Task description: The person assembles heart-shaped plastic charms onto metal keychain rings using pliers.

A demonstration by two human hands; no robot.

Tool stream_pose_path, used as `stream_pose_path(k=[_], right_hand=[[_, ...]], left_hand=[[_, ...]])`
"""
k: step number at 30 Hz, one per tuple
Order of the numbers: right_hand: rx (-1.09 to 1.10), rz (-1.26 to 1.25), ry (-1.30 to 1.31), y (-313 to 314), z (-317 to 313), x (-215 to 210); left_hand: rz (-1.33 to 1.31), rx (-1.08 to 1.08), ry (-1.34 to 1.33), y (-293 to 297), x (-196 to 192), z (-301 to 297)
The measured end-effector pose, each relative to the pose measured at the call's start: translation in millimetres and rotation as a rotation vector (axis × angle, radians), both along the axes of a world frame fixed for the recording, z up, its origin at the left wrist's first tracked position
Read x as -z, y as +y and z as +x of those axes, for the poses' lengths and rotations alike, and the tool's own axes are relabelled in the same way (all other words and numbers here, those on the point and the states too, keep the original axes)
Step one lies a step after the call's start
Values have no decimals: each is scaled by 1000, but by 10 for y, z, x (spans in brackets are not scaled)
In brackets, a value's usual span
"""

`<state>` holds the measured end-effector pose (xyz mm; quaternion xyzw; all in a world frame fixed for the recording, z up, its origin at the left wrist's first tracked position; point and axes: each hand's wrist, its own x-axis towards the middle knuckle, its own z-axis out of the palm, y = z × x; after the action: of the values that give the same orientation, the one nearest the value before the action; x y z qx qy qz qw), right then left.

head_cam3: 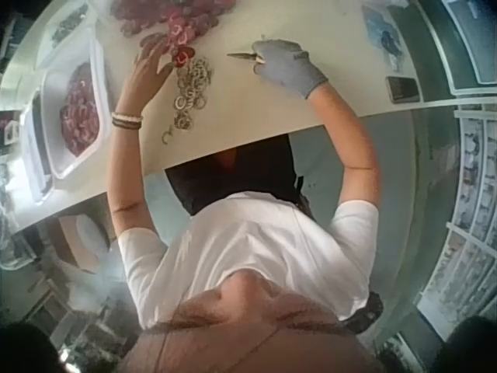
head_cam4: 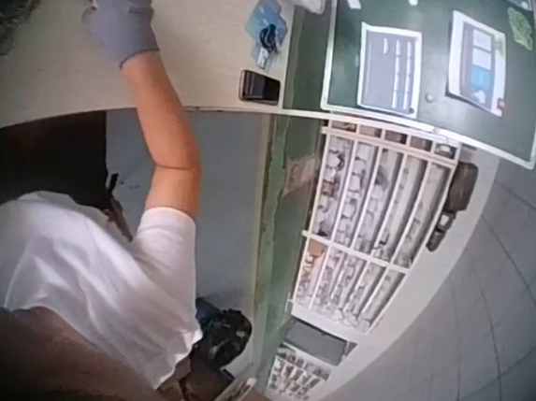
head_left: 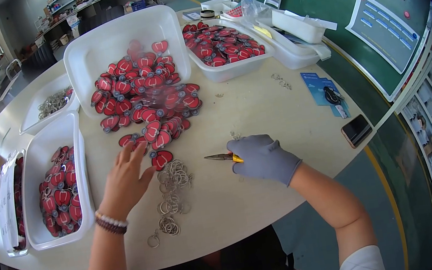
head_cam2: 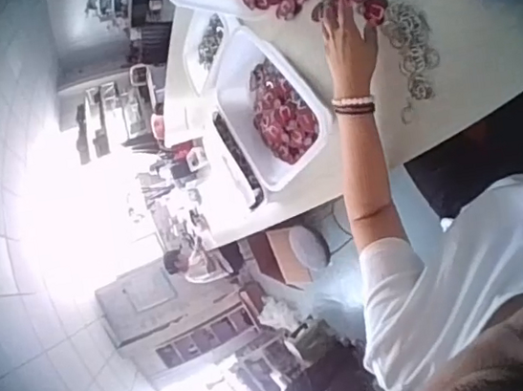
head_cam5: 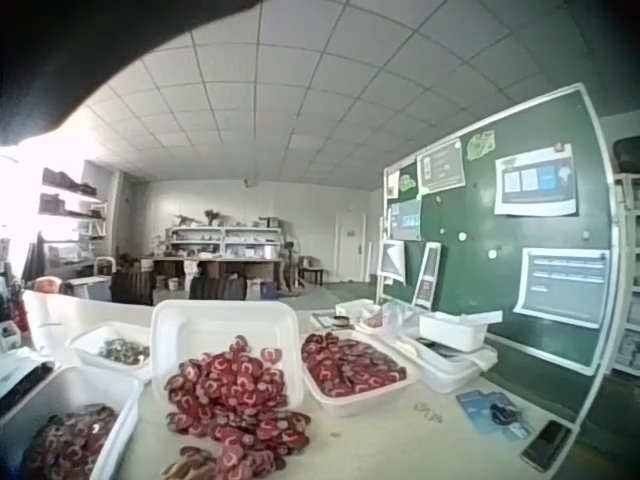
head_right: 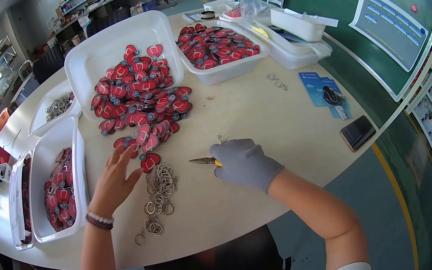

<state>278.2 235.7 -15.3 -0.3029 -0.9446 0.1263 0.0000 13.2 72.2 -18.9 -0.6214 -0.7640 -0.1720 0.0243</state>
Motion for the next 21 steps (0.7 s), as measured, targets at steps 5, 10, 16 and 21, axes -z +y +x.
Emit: stream_pose_path(k=[5,10,16,21], right_hand=[[78,-294,254,300,168,51],[165,-374,191,341,298,-19],[97,-238,129,205,133,3],[103,-56,87,127,78,31]], left_hand=[[57,-9,-14,286,308,13],[101,27,3,286,331,16],[176,15,12,235,287,164],[191,6,-82,219,288,111]])
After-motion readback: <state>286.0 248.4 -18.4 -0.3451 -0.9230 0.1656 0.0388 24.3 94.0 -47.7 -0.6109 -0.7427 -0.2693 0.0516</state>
